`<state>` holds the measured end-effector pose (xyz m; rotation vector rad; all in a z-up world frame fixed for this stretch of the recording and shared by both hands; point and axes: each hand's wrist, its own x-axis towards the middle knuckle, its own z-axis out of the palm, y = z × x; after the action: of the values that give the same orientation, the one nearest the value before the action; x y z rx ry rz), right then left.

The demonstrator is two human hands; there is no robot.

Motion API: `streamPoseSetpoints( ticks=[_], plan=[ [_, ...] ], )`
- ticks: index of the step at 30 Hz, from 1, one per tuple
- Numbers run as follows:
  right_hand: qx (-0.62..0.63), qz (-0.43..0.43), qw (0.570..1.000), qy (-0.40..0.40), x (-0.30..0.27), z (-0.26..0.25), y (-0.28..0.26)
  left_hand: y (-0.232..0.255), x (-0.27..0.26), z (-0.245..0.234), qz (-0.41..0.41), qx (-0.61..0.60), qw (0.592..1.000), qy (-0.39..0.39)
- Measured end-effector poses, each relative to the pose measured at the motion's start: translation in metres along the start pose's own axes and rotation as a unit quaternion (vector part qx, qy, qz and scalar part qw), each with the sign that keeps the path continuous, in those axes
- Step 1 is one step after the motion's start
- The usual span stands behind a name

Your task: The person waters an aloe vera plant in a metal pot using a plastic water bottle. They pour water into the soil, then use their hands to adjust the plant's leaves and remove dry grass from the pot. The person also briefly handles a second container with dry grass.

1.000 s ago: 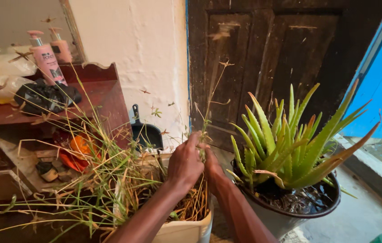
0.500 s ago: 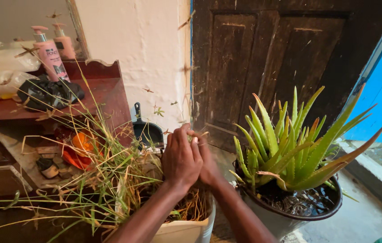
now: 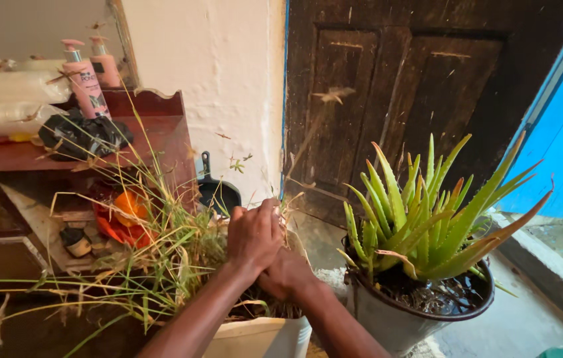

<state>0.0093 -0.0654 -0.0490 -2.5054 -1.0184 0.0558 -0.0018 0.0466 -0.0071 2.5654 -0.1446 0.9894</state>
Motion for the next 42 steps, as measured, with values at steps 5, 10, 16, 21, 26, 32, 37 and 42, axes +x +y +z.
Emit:
streamPoseSetpoints(
  ticks=[5, 10, 16, 21, 26, 32, 37, 42],
  plan=[
    [-0.045, -0.028, 0.997, 0.055, -0.009, -0.022, -0.017, 0.002, 0.003, -0.007, -0.014, 0.019, 0.999, -0.035],
    [-0.064, -0.035, 0.991, 0.114, -0.029, -0.031, -0.006, 0.004, 0.003, -0.002, -0.009, 0.024, 0.999, -0.046],
    [0.077, 0.029, 0.975, 0.205, -0.036, -0.03, 0.024, -0.009, -0.006, -0.002, 0.007, 0.068, 0.992, -0.103],
    [0.183, 0.217, 0.957, 0.059, -0.042, -0.025, 0.04, -0.013, -0.008, 0.007, 0.031, 0.093, 0.99, -0.102],
    [0.242, 0.181, 0.952, 0.053, -0.059, -0.019, 0.032, -0.013, -0.012, 0.004, 0.031, 0.09, 0.989, -0.111],
    [0.168, 0.166, 0.971, 0.045, -0.061, -0.019, 0.01, -0.011, -0.013, 0.001, 0.047, 0.093, 0.99, -0.091],
    [-0.004, 0.089, 0.991, 0.101, -0.055, 0.0, 0.009, -0.008, -0.013, 0.0, 0.064, 0.097, 0.991, -0.073],
    [-0.065, 0.062, 0.994, 0.06, -0.06, 0.003, -0.006, -0.012, -0.014, 0.003, 0.075, 0.104, 0.989, -0.076]
  ],
)
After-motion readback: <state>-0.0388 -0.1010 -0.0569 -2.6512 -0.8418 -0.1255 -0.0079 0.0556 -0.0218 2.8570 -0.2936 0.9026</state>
